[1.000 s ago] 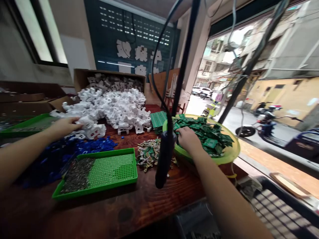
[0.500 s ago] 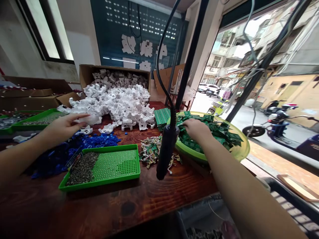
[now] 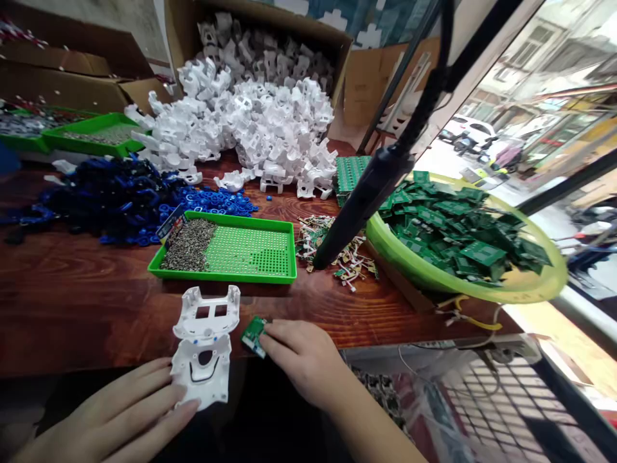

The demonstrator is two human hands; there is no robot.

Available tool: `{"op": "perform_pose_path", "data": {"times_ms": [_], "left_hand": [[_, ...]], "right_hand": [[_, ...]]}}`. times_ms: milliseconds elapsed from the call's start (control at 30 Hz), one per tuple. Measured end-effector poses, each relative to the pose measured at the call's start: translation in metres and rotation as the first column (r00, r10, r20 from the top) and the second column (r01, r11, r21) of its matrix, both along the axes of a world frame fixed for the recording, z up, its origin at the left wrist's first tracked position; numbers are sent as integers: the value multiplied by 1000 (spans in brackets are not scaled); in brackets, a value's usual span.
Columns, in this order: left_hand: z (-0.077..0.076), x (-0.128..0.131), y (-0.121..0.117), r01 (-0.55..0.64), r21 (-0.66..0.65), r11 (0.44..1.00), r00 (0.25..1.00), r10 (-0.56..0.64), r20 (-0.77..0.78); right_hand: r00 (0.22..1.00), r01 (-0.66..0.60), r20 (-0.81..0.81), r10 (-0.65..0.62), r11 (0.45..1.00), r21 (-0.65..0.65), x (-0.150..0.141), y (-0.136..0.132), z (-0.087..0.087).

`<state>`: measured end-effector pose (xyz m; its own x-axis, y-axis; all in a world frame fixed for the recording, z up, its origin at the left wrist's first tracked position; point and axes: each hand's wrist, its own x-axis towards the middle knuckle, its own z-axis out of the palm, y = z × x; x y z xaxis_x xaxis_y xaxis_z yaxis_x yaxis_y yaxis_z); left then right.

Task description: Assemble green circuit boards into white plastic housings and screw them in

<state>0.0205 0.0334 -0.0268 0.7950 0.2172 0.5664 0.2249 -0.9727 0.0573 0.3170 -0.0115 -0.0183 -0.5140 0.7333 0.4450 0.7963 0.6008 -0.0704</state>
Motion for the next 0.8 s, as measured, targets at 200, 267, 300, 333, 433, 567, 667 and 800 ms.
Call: {"op": "perform_pose_path", "data": {"times_ms": [200,267,300,333,433,567,667,800], "left_hand": [[-18,-2,-2,-107,-197,974,994,112,13],[-21,-2,-3,-95,-231,968,994,105,29],[-21,-1,-3,-86,-237,968,995,97,35],[-22,0,-3,-79,-240,968,995,90,35],[-23,0,-5,-89,-260,962,994,101,34],[-22,-10,-14,-158,-372,915,973,208,98],[-16,-18,-18,-273,-543,794,910,396,123],[-6,-16,-11,-368,-688,626,842,538,39]], "right_hand": [[1000,0,11,3,969,-247,5,25,6],[993,62,-79,-85,964,-260,3,23,9],[979,122,-132,-157,963,-239,-1,22,9],[957,194,-170,-234,956,-220,-7,22,8],[912,345,-168,-375,921,-183,-26,24,0],[905,375,-146,-401,910,-175,-40,25,-9],[893,397,-159,-420,904,-158,-39,21,-10],[864,435,-216,-455,890,-134,-35,16,0]]}}
